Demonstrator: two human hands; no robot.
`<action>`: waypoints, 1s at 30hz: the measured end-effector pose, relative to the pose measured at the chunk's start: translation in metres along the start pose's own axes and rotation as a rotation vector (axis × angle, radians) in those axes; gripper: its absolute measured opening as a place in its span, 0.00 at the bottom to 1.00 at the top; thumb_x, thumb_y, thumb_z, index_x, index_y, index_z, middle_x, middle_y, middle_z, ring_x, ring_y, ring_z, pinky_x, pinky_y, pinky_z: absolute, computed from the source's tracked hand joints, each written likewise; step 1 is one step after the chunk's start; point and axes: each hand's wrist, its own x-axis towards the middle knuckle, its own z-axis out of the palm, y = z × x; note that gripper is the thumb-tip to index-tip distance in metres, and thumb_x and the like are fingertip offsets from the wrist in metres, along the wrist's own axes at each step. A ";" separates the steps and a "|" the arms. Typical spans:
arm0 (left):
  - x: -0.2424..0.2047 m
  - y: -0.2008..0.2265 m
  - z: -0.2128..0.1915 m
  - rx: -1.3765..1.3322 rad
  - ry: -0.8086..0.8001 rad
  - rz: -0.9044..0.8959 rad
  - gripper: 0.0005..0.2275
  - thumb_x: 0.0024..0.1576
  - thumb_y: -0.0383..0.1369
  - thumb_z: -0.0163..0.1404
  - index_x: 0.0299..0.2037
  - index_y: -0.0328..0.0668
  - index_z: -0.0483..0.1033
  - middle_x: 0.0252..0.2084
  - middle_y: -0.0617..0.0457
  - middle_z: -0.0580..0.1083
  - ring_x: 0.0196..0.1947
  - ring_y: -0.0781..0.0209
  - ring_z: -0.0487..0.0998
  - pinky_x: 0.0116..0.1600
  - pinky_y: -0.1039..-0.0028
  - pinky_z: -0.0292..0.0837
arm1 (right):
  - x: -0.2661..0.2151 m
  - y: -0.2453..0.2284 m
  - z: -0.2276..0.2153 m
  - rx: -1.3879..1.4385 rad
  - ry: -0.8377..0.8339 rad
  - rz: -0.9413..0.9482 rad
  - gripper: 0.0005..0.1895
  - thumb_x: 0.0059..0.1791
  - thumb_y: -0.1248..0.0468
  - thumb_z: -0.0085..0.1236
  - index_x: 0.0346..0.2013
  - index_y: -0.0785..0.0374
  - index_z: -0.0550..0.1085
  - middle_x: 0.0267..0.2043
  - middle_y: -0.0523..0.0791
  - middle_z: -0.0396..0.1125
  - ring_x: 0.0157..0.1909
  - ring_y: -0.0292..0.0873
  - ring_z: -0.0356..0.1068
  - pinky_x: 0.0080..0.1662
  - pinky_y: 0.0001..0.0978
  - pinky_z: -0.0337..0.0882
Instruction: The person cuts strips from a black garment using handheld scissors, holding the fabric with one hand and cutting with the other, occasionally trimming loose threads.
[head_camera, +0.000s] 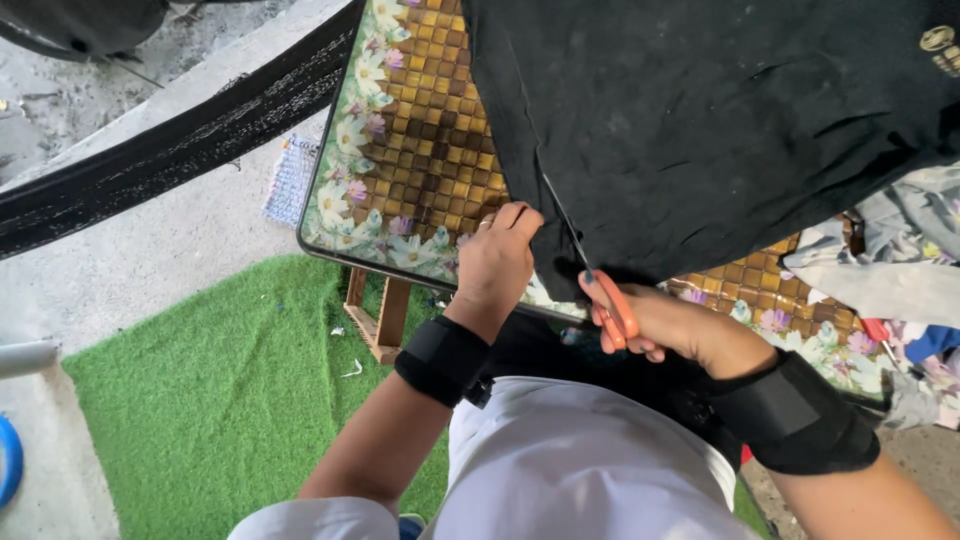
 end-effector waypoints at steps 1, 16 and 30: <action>0.000 -0.001 -0.001 -0.001 0.000 0.000 0.11 0.52 0.24 0.52 0.43 0.52 0.75 0.50 0.59 0.74 0.46 0.51 0.79 0.44 0.56 0.73 | 0.003 -0.002 0.001 0.000 0.000 0.001 0.38 0.48 0.28 0.34 0.36 0.61 0.69 0.22 0.44 0.68 0.14 0.33 0.52 0.18 0.28 0.52; 0.000 -0.003 -0.005 -0.106 -0.031 -0.066 0.13 0.55 0.24 0.49 0.48 0.53 0.71 0.51 0.51 0.73 0.36 0.44 0.80 0.41 0.55 0.74 | 0.007 0.002 0.011 -0.053 0.269 -0.072 0.35 0.47 0.31 0.43 0.31 0.63 0.74 0.18 0.45 0.67 0.16 0.38 0.59 0.20 0.30 0.58; -0.007 -0.003 -0.007 -0.177 -0.068 -0.124 0.15 0.54 0.24 0.50 0.49 0.54 0.71 0.51 0.51 0.73 0.36 0.43 0.80 0.38 0.56 0.75 | 0.021 -0.003 0.016 -0.087 0.315 -0.093 0.35 0.47 0.32 0.47 0.29 0.64 0.74 0.18 0.46 0.66 0.15 0.37 0.58 0.19 0.29 0.55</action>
